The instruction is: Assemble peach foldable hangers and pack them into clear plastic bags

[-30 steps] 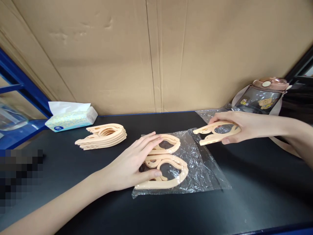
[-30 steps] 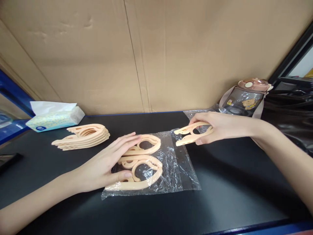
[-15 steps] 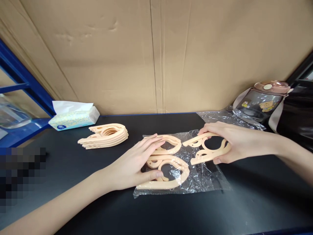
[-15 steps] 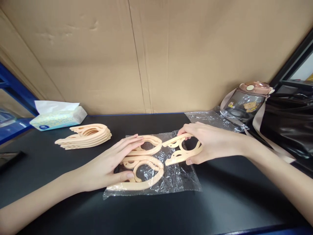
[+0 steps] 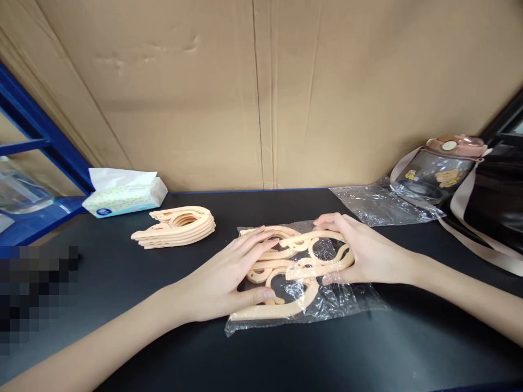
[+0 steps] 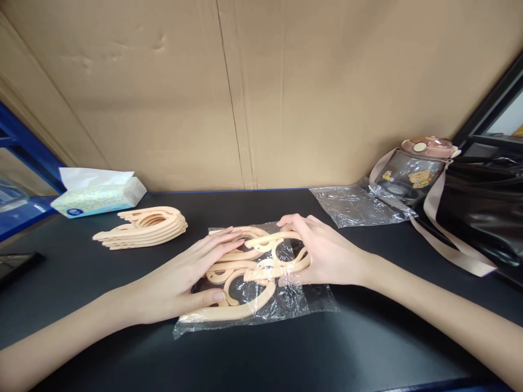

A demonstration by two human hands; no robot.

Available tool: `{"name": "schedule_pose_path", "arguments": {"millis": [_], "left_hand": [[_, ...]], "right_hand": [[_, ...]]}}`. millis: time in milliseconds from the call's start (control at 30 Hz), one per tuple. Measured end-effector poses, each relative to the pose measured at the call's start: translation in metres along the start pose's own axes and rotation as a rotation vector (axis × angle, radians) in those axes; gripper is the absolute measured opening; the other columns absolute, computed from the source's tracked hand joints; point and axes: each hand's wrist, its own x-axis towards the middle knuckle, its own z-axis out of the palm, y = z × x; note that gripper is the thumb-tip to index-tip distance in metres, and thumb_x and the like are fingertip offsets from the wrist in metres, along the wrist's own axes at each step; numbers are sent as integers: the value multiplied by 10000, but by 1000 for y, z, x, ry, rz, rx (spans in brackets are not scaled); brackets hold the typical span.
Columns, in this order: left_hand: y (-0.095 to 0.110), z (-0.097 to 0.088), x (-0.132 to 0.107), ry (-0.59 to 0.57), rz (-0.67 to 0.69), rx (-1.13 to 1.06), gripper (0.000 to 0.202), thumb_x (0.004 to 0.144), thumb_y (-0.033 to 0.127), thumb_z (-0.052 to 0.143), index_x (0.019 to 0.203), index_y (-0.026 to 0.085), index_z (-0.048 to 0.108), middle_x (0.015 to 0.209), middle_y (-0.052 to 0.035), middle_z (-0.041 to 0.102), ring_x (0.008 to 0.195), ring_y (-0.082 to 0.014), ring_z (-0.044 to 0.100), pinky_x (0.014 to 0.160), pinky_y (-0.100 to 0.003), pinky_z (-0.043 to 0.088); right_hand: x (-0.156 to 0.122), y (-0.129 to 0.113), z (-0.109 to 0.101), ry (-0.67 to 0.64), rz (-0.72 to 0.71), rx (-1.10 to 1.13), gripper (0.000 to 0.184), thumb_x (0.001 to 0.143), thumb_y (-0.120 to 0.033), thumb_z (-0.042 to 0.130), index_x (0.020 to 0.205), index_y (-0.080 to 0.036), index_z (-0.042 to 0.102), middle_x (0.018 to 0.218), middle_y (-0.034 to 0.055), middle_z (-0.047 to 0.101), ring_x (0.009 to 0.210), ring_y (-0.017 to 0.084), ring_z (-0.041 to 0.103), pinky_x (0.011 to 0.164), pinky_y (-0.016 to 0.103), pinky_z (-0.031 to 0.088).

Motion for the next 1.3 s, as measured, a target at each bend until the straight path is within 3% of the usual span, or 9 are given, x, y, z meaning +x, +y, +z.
{"name": "schedule_pose_path", "arguments": {"millis": [200,300,367,567,733,867,1167,1300], "left_hand": [[-1,1,1,15,21,11,751,910,563,519,1499,233,189,1582,-92,223,1457,-276,177,1175,-504,233],[-3,1,0,5,21,19,732,914,558,514,1494,229,210,1581,-101,225,1464,-290,150,1173,-518,226],[-3,2,0,3,20,15,724,913,559,516,1490,232,225,1579,-100,234,1463,-293,156,1172,-518,230],[-1,2,0,-4,14,26,708,917,557,508,1489,237,238,1582,-84,230,1467,-288,142,1173,-513,228],[0,0,1,7,29,26,689,916,555,511,1475,231,271,1577,-86,245,1460,-280,168,1172,-499,236],[1,-2,1,22,40,1,699,903,557,536,1469,230,288,1572,-82,259,1453,-275,187,1173,-479,243],[4,-2,0,29,35,-36,709,899,508,575,1485,277,249,1567,-70,273,1426,-281,260,1153,-466,284],[2,-2,1,48,62,-24,695,902,507,570,1471,258,258,1545,-93,313,1404,-286,304,1140,-476,299]], "right_hand": [[0,-9,10,-14,-54,21,893,715,-644,672,1395,-190,313,1398,187,494,1220,351,521,967,525,429],[-1,-9,1,-130,-29,66,1077,700,-662,679,1510,-220,124,1375,157,525,1269,360,463,1021,555,364],[-2,-4,-10,-223,12,107,1103,713,-627,687,1532,-261,46,1350,114,544,1273,344,450,1044,537,344],[-1,14,-30,-316,68,227,1028,722,-530,725,1517,-374,91,1194,16,614,1143,266,543,1037,473,350],[1,7,-16,-219,37,288,912,752,-506,713,1489,-360,197,1139,0,648,1052,217,586,1015,440,367],[1,0,-6,-129,-5,269,839,787,-517,679,1477,-342,235,1176,22,655,1140,245,555,1034,479,350],[7,6,-12,-113,-38,444,727,804,-445,694,1424,-310,339,1123,33,696,1074,223,626,1030,492,374],[6,2,-2,-74,-54,480,663,813,-430,700,1387,-315,389,1165,24,690,1189,222,572,1060,467,357]]}}
